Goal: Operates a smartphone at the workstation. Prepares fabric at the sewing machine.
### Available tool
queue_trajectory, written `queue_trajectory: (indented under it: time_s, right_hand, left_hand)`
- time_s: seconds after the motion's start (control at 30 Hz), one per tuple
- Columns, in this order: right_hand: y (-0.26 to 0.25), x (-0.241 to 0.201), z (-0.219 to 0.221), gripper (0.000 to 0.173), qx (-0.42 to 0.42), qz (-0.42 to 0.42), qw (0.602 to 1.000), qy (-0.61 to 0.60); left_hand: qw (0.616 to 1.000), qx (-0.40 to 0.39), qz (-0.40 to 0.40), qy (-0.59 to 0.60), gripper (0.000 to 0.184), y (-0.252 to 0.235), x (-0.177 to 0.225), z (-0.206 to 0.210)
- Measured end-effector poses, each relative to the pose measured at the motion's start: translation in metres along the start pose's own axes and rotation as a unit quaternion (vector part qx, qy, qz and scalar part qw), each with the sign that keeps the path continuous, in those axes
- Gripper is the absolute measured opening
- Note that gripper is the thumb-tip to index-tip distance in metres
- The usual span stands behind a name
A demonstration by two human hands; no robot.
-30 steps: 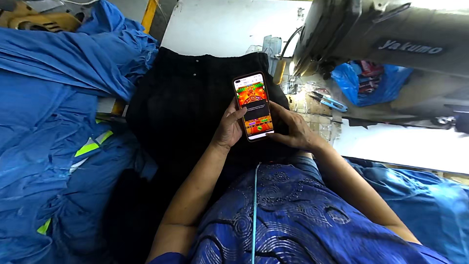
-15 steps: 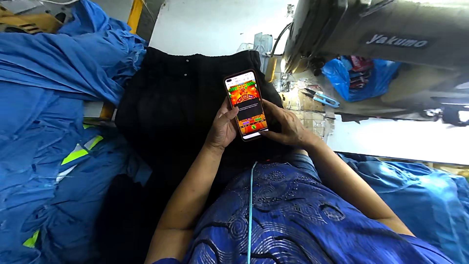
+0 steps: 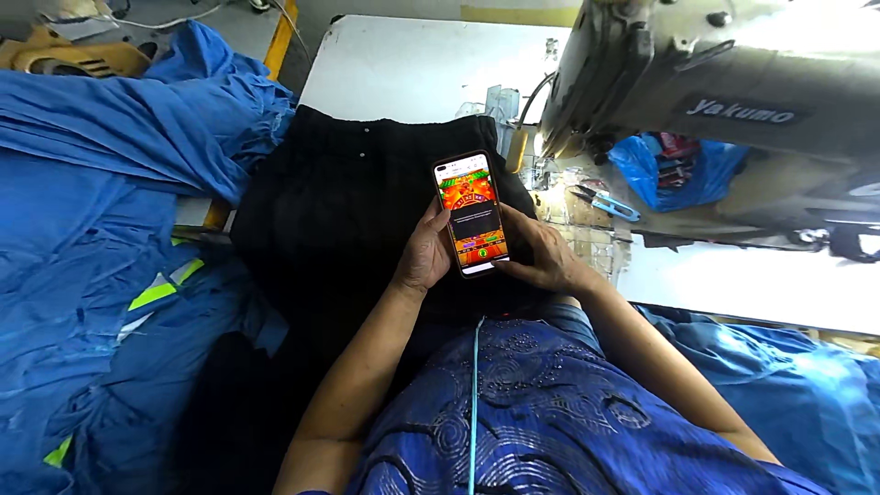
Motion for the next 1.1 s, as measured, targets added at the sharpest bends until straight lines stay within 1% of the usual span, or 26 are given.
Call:
queue_trajectory:
  time_s: [0.1, 0.2, 0.3, 0.4, 0.53, 0.6, 0.67, 0.73, 0.83, 0.93, 1.1]
  right_hand:
    - [0.0001, 0.0011, 0.0005, 0.082, 0.004, -0.004, 1.0, -0.001]
    - [-0.0002, 0.0009, 0.0007, 0.08, 0.003, -0.003, 1.0, -0.006]
    - [0.0002, 0.0005, 0.001, 0.08, 0.005, 0.003, 1.0, -0.002]
    - [0.0004, 0.0013, 0.0016, 0.079, 0.009, -0.002, 1.0, -0.014]
    - [0.0005, 0.0018, 0.0015, 0.08, 0.008, -0.003, 1.0, -0.016]
    - [0.0007, 0.0019, 0.0016, 0.08, 0.006, 0.001, 1.0, -0.012]
    - [0.0008, 0.0017, 0.0014, 0.081, 0.004, 0.005, 1.0, -0.01]
    - [0.001, 0.0018, 0.0013, 0.082, 0.003, 0.005, 1.0, -0.01]
    - [0.0011, 0.0021, 0.0013, 0.088, 0.001, 0.006, 1.0, -0.01]
    - [0.001, 0.0023, 0.0013, 0.097, -0.002, 0.009, 1.0, -0.003]
    - [-0.0008, -0.0013, 0.0031, 0.104, 0.013, 0.023, 1.0, 0.002]
  left_hand:
    - [1.0, -0.001, -0.004, 0.022, 0.046, -0.002, -0.0007, -0.0006]
    - [1.0, 0.013, -0.006, 0.013, 0.046, -0.0022, -0.0002, 0.0013]
    - [1.0, 0.015, 0.002, -0.008, 0.062, -0.0021, -0.0007, 0.0015]
    - [1.0, 0.012, 0.004, -0.025, 0.068, -0.0018, -0.0015, 0.0006]
    - [1.0, 0.009, 0.003, -0.009, 0.064, -0.002, -0.0018, -0.0004]
    - [1.0, 0.006, 0.002, 0.005, 0.059, -0.0018, -0.0018, -0.0004]
    - [1.0, 0.006, -0.001, 0.02, 0.05, -0.002, -0.0025, -0.0012]
    - [0.999, 0.004, -0.005, 0.031, 0.046, -0.0019, -0.0028, -0.0021]
    - [0.999, -0.005, -0.005, 0.042, 0.045, -0.0024, -0.0022, -0.0027]
    - [0.999, -0.016, 0.002, 0.052, 0.045, -0.0034, -0.0015, -0.002]
    - [0.997, -0.033, 0.014, 0.066, 0.046, -0.0052, -0.0023, -0.0031]
Point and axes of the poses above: each hand's wrist, its own y-axis away from the middle knuckle, its own z-axis out of the palm, x = y × z, the point moved 1 cm from there along -y, towards the middle knuckle, and after that the axes turned 7 degrees about -y, right-handed, at the moved point
